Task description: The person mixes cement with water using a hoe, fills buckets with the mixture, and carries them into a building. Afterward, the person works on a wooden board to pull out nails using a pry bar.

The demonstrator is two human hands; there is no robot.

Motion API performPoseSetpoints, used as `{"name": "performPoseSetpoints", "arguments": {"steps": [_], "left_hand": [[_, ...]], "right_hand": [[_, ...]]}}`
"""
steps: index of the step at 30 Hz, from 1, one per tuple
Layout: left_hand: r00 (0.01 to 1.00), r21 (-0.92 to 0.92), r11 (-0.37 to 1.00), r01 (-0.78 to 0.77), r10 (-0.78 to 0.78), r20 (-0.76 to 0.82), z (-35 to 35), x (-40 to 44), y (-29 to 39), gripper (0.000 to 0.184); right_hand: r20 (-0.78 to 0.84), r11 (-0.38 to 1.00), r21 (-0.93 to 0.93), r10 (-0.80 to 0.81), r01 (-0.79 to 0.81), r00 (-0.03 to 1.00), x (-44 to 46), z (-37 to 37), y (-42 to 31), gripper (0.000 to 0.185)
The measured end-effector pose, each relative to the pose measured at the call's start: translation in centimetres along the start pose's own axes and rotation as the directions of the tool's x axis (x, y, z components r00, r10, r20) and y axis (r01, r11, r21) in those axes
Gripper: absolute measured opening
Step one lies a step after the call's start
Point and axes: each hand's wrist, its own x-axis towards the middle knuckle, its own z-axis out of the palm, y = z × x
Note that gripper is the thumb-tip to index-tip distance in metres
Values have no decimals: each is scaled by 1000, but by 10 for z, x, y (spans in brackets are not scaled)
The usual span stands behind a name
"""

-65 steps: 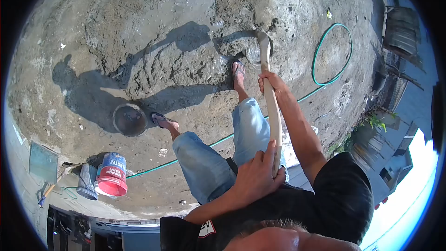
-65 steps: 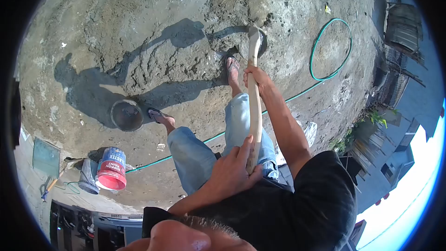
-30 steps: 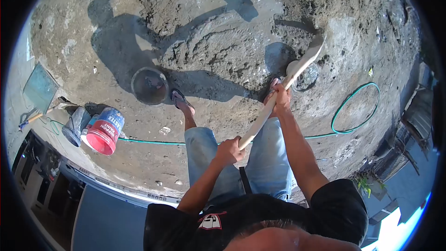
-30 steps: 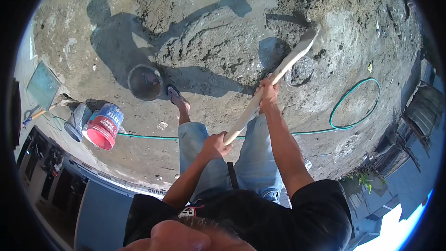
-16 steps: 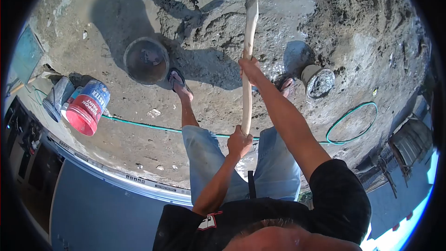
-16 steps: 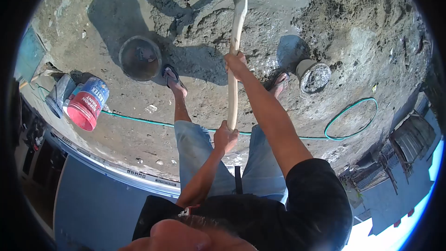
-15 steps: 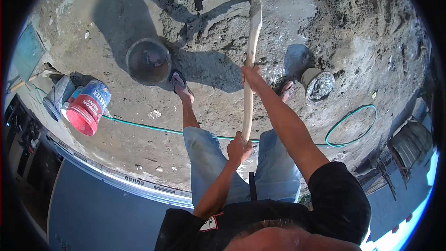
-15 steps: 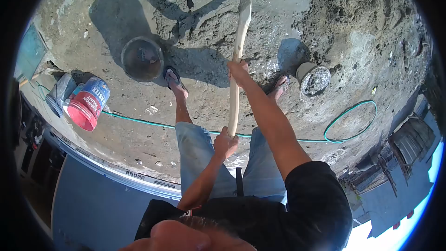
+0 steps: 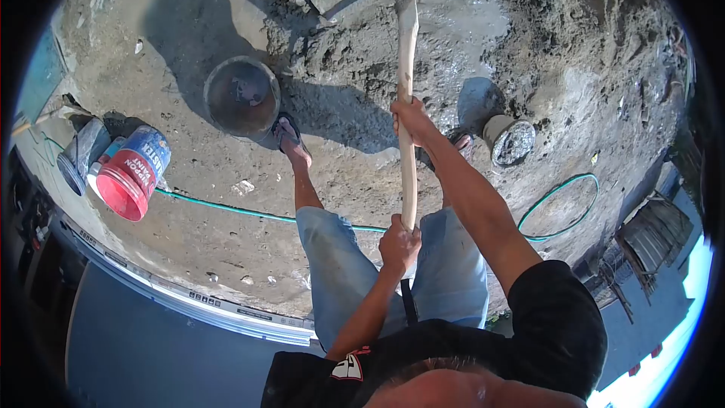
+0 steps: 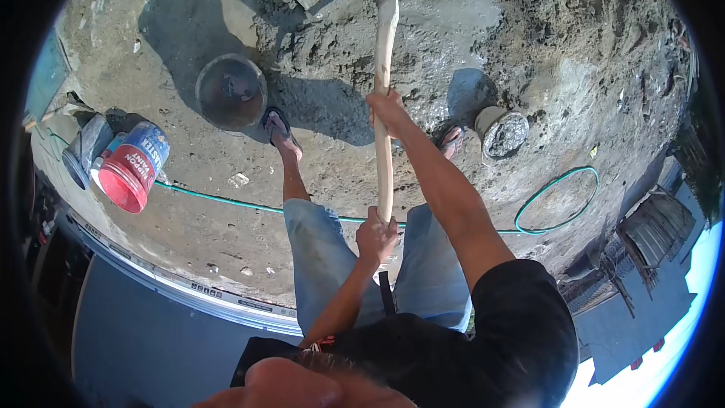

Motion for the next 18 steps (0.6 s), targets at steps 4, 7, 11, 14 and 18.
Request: {"name": "performPoseSetpoints", "arguments": {"steps": [4, 7, 11, 14, 18], "left_hand": [[999, -61, 998, 29, -27, 18, 16, 7, 5, 40], [975, 51, 989, 137, -144, 169, 19, -60, -27, 43], [974, 165, 986, 22, -58, 217, -2, -124, -46, 42], [961, 137, 987, -84, 44, 272, -6, -131, -41, 41], [956, 291, 925, -246, 183, 229, -10, -39, 8, 41]], "right_hand": [[9, 993, -116, 30, -28, 1000, 18, 6, 17, 32], [9, 978, -65, 200, -199, 980, -36, -7, 77, 27], [-102, 960, 146, 255, -240, 961, -101, -30, 123, 23], [-238, 977, 158, 178, -142, 955, -111, -65, 119, 22], [-305, 939, 342, 141, -30, 942, -66, -108, 41, 12]]}}
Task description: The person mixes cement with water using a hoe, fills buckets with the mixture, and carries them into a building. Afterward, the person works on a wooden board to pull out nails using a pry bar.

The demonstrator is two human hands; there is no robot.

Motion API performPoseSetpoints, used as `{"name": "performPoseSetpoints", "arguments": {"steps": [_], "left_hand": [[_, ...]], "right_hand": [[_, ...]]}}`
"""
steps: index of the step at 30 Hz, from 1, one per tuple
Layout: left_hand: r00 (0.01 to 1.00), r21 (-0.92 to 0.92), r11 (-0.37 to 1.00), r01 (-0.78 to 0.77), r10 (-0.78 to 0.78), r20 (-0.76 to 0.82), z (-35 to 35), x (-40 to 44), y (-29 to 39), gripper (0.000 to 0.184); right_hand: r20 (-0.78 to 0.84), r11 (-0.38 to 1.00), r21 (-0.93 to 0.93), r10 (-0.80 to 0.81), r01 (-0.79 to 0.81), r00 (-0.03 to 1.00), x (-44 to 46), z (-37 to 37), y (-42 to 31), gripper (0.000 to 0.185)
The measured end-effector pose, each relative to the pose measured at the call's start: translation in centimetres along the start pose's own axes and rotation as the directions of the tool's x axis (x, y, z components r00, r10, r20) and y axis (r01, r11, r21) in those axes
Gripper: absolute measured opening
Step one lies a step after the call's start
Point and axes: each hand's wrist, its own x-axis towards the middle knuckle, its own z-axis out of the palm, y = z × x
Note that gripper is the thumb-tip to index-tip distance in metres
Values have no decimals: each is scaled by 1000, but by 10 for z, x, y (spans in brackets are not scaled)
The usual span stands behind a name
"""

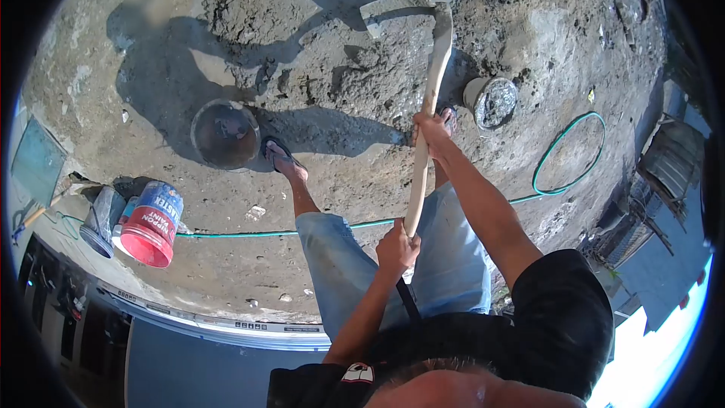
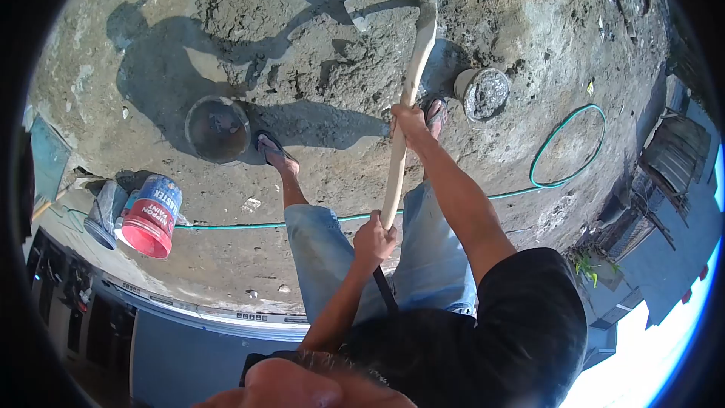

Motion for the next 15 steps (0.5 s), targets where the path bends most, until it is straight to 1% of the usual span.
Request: {"name": "performPoseSetpoints", "arguments": {"steps": [2, 3, 4, 5, 6, 7, 8, 9, 10, 11, 12, 13, 14, 15], "left_hand": [[989, 36, 991, -131, 133, -61, -36, 58, 3, 41], [986, 65, 986, -155, 159, -51, -51, 75, 6, 40], [982, 97, 979, -179, 184, -39, -63, 81, 5, 40], [989, 72, 987, -145, 146, 1, -69, 74, 2, 39], [994, 90, 990, -112, 110, 26, -65, 59, -10, 40], [996, 111, 991, -79, 74, 52, -60, 37, -26, 41], [998, 133, 990, -35, 27, 61, -61, 15, -38, 42], [997, 157, 988, 15, -27, 72, -65, -12, -51, 42], [993, 146, 988, 43, -59, 103, -76, -36, -61, 44], [988, 132, 989, 67, -84, 126, -89, -52, -68, 45], [989, 137, 988, 69, -86, 123, -102, -70, -74, 45], [982, 73, 996, 59, -71, 174, -116, -84, -81, 44], [974, 0, 999, 49, -48, 219, -121, -87, -81, 44], [973, -2, 998, 55, -53, 224, -120, -93, -78, 44]], "right_hand": [[0, 998, 53, -36, 36, 999, 54, 13, -33, 13], [-9, 998, 59, -27, 27, 1000, 63, 17, -31, 13], [-6, 999, 42, 18, -17, 1000, 67, 23, -27, 14], [4, 999, 20, 45, -45, 999, 71, 30, -31, 14], [20, 990, 80, 112, -113, 994, 63, 34, -15, 14], [39, 973, 142, 179, -183, 983, 48, 36, 14, 14], [29, 970, 154, 187, -189, 982, 32, 44, 44, 15], [6, 972, 122, 200, -199, 980, 15, 53, 71, 14], [-19, 949, 87, 307, -304, 952, -5, 64, 89, 15], [-35, 945, 100, 316, -312, 948, -28, 77, 101, 20], [-20, 962, 103, 256, -253, 966, -40, 83, 121, 28], [-36, 959, 129, 261, -254, 965, -55, 91, 128, 35], [-33, 961, 127, 253, -247, 967, -60, 87, 126, 35], [-17, 975, 111, 193, -190, 981, -74, 81, 120, 37]]}}
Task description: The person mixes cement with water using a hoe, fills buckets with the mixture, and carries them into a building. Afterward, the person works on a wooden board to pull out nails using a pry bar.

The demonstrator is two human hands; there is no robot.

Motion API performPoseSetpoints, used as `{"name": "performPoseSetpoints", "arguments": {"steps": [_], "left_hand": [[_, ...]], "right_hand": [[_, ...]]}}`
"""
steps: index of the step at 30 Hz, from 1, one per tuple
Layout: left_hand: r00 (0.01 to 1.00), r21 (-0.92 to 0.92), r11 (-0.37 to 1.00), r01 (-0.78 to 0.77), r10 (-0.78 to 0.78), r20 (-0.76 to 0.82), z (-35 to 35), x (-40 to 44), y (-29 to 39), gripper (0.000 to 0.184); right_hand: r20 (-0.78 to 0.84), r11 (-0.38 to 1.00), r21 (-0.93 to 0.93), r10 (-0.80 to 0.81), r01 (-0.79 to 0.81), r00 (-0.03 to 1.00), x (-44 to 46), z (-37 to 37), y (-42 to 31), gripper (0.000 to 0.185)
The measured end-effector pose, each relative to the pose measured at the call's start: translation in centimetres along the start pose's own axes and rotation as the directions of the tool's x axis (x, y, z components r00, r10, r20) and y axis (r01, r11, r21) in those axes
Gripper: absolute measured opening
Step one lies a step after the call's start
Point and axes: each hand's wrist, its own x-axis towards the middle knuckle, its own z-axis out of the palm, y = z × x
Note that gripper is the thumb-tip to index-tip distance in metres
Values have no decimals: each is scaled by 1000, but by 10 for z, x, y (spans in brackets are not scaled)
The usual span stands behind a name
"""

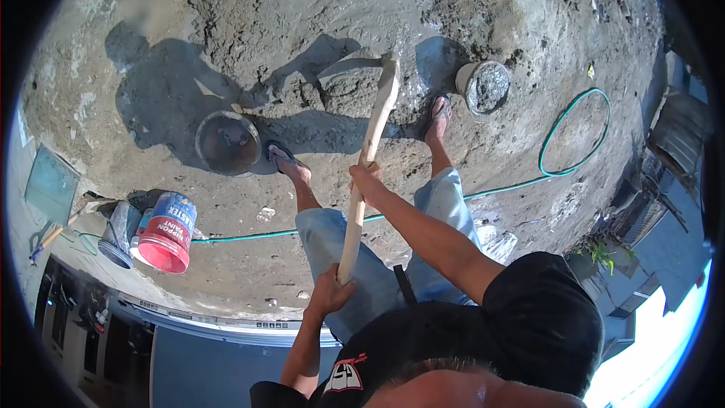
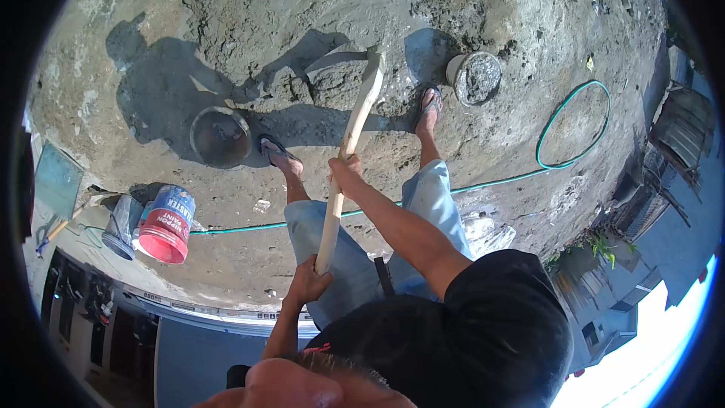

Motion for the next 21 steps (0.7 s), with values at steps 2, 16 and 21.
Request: {"name": "performPoseSetpoints", "arguments": {"steps": [2, 16, 21], "left_hand": [[997, -136, 991, -12, 22, 74, 5, -2, 4, 47], [982, -394, 910, -127, 171, 79, -81, 91, 68, 37], [995, -337, 938, -81, 98, 33, -102, 38, 93, 43]], "right_hand": [[-20, 989, -48, -141, 140, 990, -23, -15, -17, 40], [-235, 978, -203, -11, -38, 972, 83, 9, -118, 43], [-59, 962, -269, 37, -52, 998, 52, 42, -116, 23]]}}
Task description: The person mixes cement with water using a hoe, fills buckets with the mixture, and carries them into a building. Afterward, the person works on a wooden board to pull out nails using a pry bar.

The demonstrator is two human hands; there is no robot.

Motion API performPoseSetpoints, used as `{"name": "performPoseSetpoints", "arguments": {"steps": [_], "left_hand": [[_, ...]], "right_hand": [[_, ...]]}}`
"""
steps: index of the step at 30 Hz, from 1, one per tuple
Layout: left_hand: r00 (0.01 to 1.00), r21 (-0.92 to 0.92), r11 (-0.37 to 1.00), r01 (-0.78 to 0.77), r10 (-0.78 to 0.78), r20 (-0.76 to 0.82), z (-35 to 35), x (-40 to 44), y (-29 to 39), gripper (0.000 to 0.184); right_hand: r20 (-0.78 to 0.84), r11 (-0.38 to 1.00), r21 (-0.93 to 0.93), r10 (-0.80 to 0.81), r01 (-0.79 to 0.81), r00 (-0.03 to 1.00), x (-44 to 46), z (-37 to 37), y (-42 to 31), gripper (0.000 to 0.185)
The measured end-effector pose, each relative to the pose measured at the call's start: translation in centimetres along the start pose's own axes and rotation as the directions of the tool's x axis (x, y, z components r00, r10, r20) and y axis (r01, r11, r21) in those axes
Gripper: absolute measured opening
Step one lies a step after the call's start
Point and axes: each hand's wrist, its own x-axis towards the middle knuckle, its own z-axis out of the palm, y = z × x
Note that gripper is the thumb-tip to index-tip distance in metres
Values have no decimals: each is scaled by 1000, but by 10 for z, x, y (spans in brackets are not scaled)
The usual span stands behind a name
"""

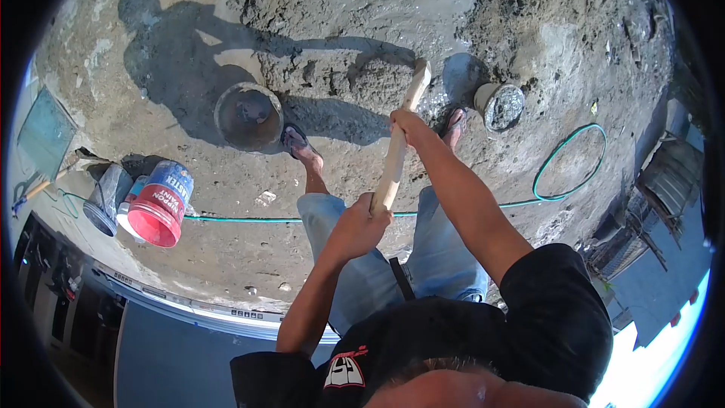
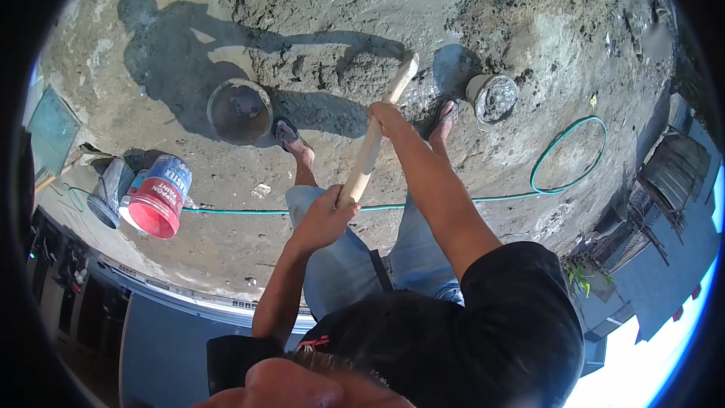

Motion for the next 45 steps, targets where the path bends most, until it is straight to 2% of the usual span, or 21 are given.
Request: {"name": "performPoseSetpoints", "arguments": {"steps": [2, 3, 6, 8, 12, 15, 17, 23, 26, 27, 28, 29, 30, 31, 33, 34, 36, 38, 40, 41, 45], "left_hand": [[994, 34, 994, -108, 108, -9, 27, -10, 29, 55], [993, 20, 993, -113, 113, -19, 34, -12, 41, 55], [999, -10, 999, -54, 54, 1, 40, -23, 55, 69], [972, -50, 974, -222, 218, -83, 40, -33, 49, 76], [971, -105, 966, -237, 231, -70, 8, -82, 60, 77], [970, -27, 973, -230, 226, -89, -18, -129, 50, 75], [962, -70, 961, -269, 264, -71, -36, -162, 34, 75], [904, -83, 916, -392, 367, -218, -73, -258, -42, 74], [956, -37, 982, -185, 171, -239, -86, -306, -100, 73], [957, 12, 995, -100, 100, -274, -85, -316, -121, 71], [950, 32, 997, 75, -62, -307, -81, -319, -139, 64], [915, 50, 968, 247, -216, -340, -77, -317, -160, 58], [870, 81, 941, 327, -267, -416, -68, -307, -192, 49], [818, 109, 908, 404, -306, -488, -56, -292, -232, 39], [736, 114, 943, 313, -165, -657, -33, -256, -335, 35], [719, 32, 978, 206, -129, -683, -34, -240, -365, 35], [694, -17, 991, 136, -108, -712, -37, -218, -405, 34], [666, 36, 990, 135, -63, -743, -33, -209, -433, 33], [666, 117, 983, 140, -6, -746, -29, -207, -444, 32], [688, 93, 986, 141, -30, -725, -27, -210, -443, 32], [812, 186, 977, 106, 23, -583, -36, -198, -371, 34]], "right_hand": [[189, 996, -85, 24, -8, 982, 2, -31, -7, 15], [210, 985, -171, 64, -28, 976, -13, -38, -20, 10], [286, 981, -191, 85, -30, 954, -21, -40, -34, 14], [252, 987, -156, 87, -49, 964, -34, -34, -35, 12], [277, 981, -195, 44, 11, 960, -72, -19, -41, 10], [256, 984, -172, -4, 50, 967, -120, 8, -37, 11], [218, 985, -149, -56, 90, 974, -141, 28, -27, 11], [291, 981, -105, -129, 166, 948, -246, 108, 16, 16], [268, 967, -42, -231, 251, 935, -288, 160, 67, 12], [314, 956, -83, -242, 280, 918, -289, 174, 90, 19], [356, 943, -119, -251, 310, 900, -286, 188, 116, 28], [294, 925, -176, -278, 338, 914, -288, 207, 141, 35], [229, 903, -237, -307, 359, 924, -288, 226, 166, 42], [256, 893, -265, -299, 364, 919, -285, 241, 190, 47], [241, 860, -363, -285, 359, 928, -248, 280, 239, 51], [207, 829, -443, -276, 341, 939, -225, 294, 254, 51], [195, 820, -491, -228, 296, 954, -228, 312, 249, 52], [187, 837, -456, -240, 301, 952, -223, 314, 262, 51], [189, 854, -425, -241, 301, 952, -231, 300, 262, 51], [227, 893, -322, -249, 314, 941, -243, 288, 253, 50], [224, 947, -9, -312, 322, 923, -232, 241, 201, 43]]}}
